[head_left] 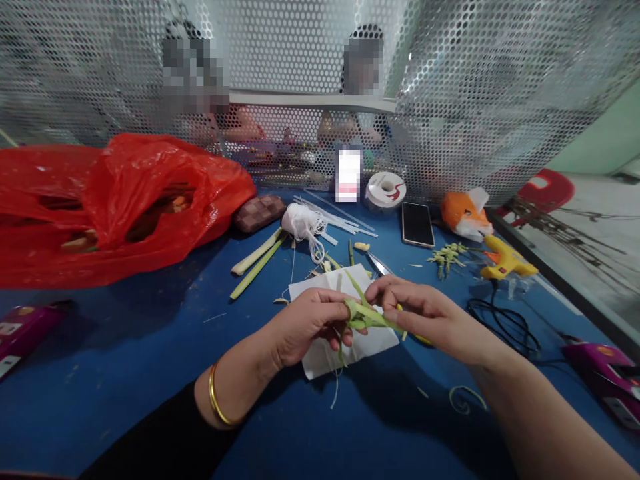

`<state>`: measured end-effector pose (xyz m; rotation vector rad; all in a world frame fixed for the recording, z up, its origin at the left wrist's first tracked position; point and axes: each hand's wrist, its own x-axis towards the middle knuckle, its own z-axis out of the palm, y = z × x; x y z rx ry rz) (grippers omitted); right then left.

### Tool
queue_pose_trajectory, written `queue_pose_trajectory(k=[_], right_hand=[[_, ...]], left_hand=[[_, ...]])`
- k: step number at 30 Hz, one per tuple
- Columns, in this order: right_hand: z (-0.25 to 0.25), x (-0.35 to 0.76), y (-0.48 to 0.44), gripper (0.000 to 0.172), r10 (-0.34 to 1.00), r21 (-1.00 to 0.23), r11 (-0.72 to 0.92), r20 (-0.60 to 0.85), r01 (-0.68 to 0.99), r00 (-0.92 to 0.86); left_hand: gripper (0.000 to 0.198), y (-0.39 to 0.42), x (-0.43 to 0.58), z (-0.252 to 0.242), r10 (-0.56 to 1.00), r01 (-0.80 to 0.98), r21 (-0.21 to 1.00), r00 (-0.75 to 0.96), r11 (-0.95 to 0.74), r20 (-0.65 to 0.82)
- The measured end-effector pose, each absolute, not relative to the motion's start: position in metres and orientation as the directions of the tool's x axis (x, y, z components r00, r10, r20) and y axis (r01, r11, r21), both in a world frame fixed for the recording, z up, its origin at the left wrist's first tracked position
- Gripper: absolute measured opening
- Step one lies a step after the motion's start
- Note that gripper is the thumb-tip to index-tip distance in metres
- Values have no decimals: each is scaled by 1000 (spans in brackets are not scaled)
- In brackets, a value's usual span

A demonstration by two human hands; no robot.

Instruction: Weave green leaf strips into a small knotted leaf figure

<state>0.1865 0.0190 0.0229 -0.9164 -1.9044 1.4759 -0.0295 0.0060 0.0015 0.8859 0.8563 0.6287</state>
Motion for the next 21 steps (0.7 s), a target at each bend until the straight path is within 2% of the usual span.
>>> queue_pose_trajectory(k=[9, 14, 21], right_hand=[[26, 194, 19, 23, 754, -948, 248, 61, 198, -654], [28, 195, 20, 21, 738, -916, 329, 98, 229, -668], [27, 192, 19, 23, 744, -907, 349, 113, 238, -659]], left_hand=[[26, 6, -33, 5, 718, -197, 807, 603, 556, -348], [37, 7, -33, 3, 728, -210, 802, 587, 560, -355], [34, 5, -30, 4, 719, -195, 797, 587, 572, -372]])
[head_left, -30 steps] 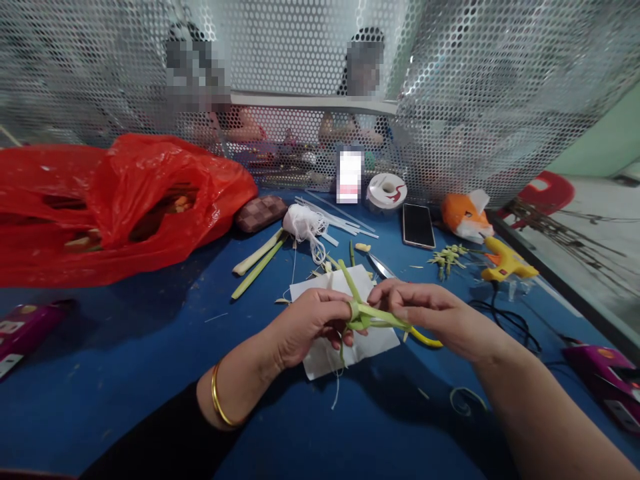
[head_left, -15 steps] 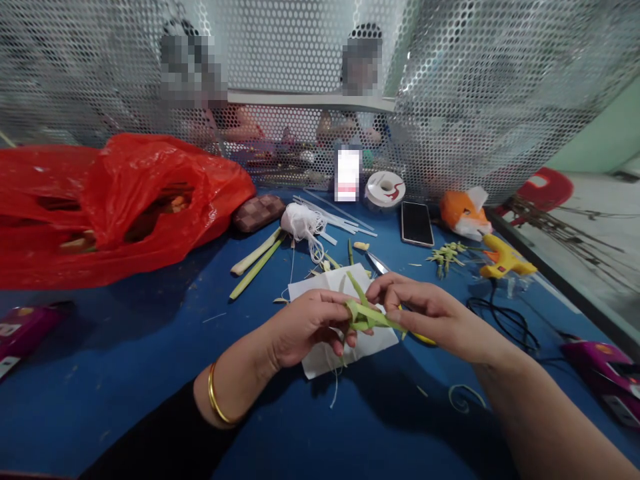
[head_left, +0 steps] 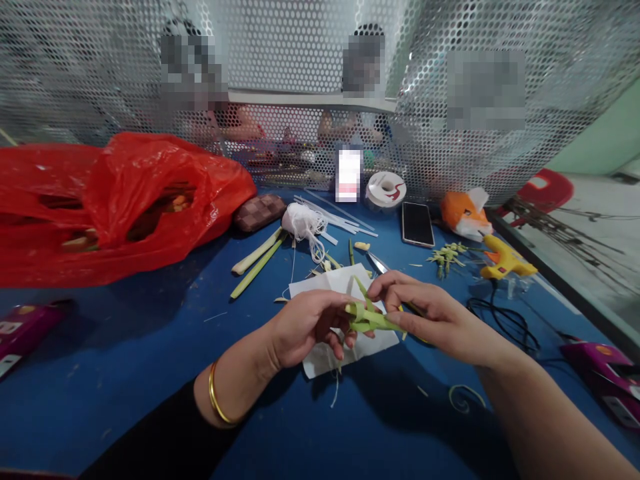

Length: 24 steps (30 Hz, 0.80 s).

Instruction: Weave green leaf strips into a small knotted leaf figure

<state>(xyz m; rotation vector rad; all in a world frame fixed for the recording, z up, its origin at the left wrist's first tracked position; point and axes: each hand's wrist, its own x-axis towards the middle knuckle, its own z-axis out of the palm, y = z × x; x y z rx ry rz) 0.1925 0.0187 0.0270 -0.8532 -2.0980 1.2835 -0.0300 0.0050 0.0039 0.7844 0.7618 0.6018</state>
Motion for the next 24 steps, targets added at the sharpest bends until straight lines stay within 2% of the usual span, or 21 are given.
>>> queue_pose_trajectory(k=[3, 8, 12, 15, 19, 24], right_hand=[[25, 188, 17, 24, 768, -901, 365, 149, 234, -623], [16, 176, 12, 23, 811, -870, 426, 247, 246, -530], [4, 164, 6, 23, 855, -861, 434, 302, 265, -421], [0, 160, 3, 22, 874, -865, 426, 318, 264, -368], [4, 165, 8, 7, 891, -906, 369, 281, 207, -356], [12, 179, 17, 14, 882, -942, 307, 226, 139, -413]], left_hand=[[35, 5, -30, 2, 716, -198, 786, 581, 586, -387], [54, 4, -28, 0, 728, -215, 798, 587, 563, -355], [44, 0, -23, 0, 773, -133, 876, 543, 464, -328], [46, -1, -21, -3, 792, -111, 892, 517, 438, -325], [42, 1, -22, -5, 823, -195, 872, 470, 450, -319], [36, 4, -26, -1, 827, -323, 806, 459, 496, -324]])
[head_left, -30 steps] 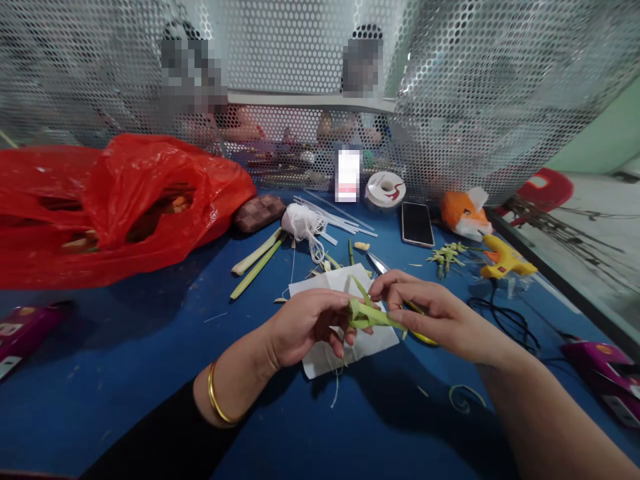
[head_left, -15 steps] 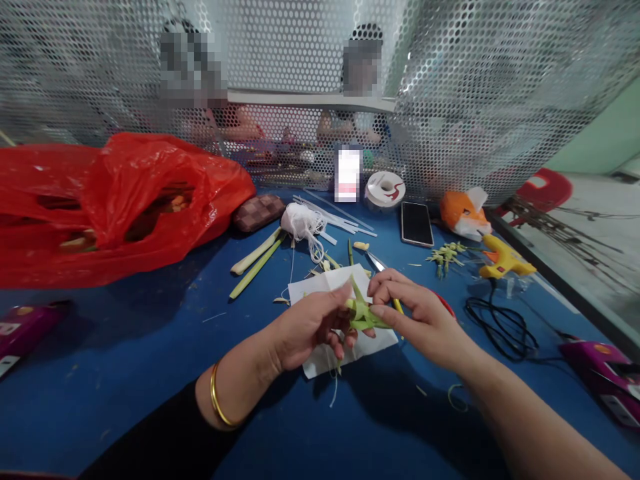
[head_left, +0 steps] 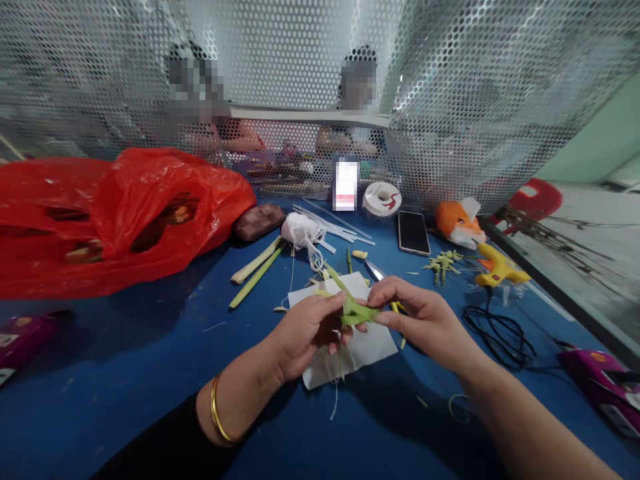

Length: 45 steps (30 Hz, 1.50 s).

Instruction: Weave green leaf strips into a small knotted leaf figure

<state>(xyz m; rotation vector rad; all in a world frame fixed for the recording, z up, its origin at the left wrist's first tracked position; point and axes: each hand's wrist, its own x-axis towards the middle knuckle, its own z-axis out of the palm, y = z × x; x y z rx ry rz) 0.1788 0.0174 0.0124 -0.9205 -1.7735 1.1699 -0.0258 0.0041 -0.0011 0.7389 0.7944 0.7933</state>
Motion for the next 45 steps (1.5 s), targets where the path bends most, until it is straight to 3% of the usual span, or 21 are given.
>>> queue_pose_trajectory(k=[6, 13, 26, 32, 36, 45], right_hand=[[14, 184, 21, 19, 876, -970, 235, 181, 68, -447], [7, 168, 14, 23, 935, -996, 88, 74, 26, -347], [1, 161, 7, 30, 948, -988, 43, -5, 145, -317], [3, 165, 9, 22, 919, -997, -74, -55, -34, -391], [5, 165, 12, 15, 934, -998, -24, -1, -60, -356], [0, 158, 6, 29, 928, -994, -71, -37, -79, -371]], left_hand=[[33, 5, -27, 2, 802, -413, 719, 487, 559, -344], [34, -1, -22, 1, 836, -239, 856, 443, 458, -324], [39, -3, -20, 0, 813, -108, 899, 483, 425, -326], [41, 0, -19, -2, 820, -218, 842, 442, 493, -365], [35, 1, -20, -1, 820, -294, 795, 414, 530, -394], [42, -4, -20, 0, 819, -153, 879, 461, 452, -341]])
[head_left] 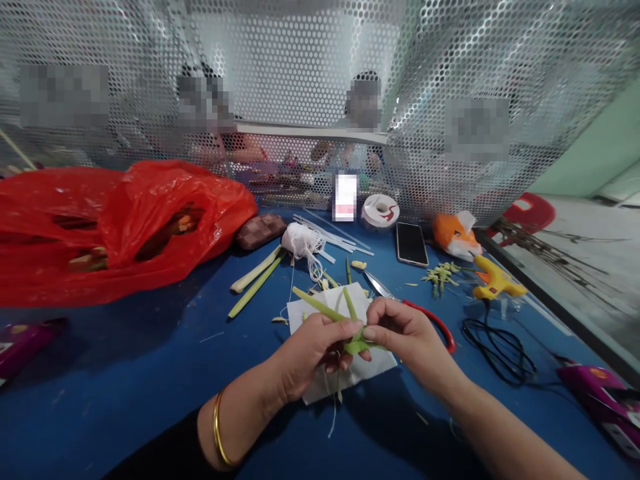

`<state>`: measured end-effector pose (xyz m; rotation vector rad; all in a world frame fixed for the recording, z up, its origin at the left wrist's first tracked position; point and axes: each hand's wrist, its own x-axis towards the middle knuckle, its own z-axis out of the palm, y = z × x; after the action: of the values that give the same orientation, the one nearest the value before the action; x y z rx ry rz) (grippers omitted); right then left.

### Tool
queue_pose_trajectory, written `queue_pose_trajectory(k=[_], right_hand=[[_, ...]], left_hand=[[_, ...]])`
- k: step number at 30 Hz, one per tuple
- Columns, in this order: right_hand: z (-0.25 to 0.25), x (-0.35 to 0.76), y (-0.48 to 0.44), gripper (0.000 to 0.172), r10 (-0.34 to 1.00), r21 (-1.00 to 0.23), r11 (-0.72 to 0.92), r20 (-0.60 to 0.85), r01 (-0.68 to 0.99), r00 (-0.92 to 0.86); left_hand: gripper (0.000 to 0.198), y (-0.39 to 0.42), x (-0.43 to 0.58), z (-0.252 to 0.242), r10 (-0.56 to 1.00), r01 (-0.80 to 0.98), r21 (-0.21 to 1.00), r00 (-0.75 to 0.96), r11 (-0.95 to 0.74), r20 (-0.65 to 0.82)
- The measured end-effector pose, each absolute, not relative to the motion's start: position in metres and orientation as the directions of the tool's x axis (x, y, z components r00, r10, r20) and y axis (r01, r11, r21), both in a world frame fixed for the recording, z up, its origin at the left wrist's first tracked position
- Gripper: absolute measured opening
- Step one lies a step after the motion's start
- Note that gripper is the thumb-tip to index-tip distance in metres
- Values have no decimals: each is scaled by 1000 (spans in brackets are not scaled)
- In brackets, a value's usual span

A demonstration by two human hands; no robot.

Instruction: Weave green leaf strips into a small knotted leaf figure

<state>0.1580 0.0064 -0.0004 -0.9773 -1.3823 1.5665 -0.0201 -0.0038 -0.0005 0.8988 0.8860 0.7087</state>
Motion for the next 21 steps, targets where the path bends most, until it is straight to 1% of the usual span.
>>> queue_pose_trajectory(k=[4, 6, 8, 12, 15, 17, 21], right_hand=[[-1, 159, 7, 24, 920, -978, -146, -80, -148, -383], [0, 160, 7, 21, 920, -979, -127, -56, -160, -389], [-1, 160, 7, 20, 919, -987, -79, -17, -143, -393], [-3, 157, 6, 19, 923, -992, -45, 4, -118, -384], [-4, 154, 5, 26, 929, -994, -62, -23, -92, -369], [-4, 154, 6, 31, 932, -994, -91, -61, -68, -356], [-4, 158, 11, 37, 929, -974, -220, -193, -51, -317]], left_hand=[[39, 0, -19, -2, 794, -307, 766, 458, 564, -401], [38, 1, -19, -2, 785, -356, 725, 464, 590, -411], [38, 1, -19, -1, 778, -362, 715, 474, 598, -411], [36, -1, -19, -1, 786, -306, 762, 472, 571, -400], [39, -2, -19, -1, 802, -190, 836, 452, 515, -392], [43, -2, -18, 0, 821, -133, 868, 418, 478, -388], [42, -2, -18, 2, 834, -131, 870, 382, 476, -399]])
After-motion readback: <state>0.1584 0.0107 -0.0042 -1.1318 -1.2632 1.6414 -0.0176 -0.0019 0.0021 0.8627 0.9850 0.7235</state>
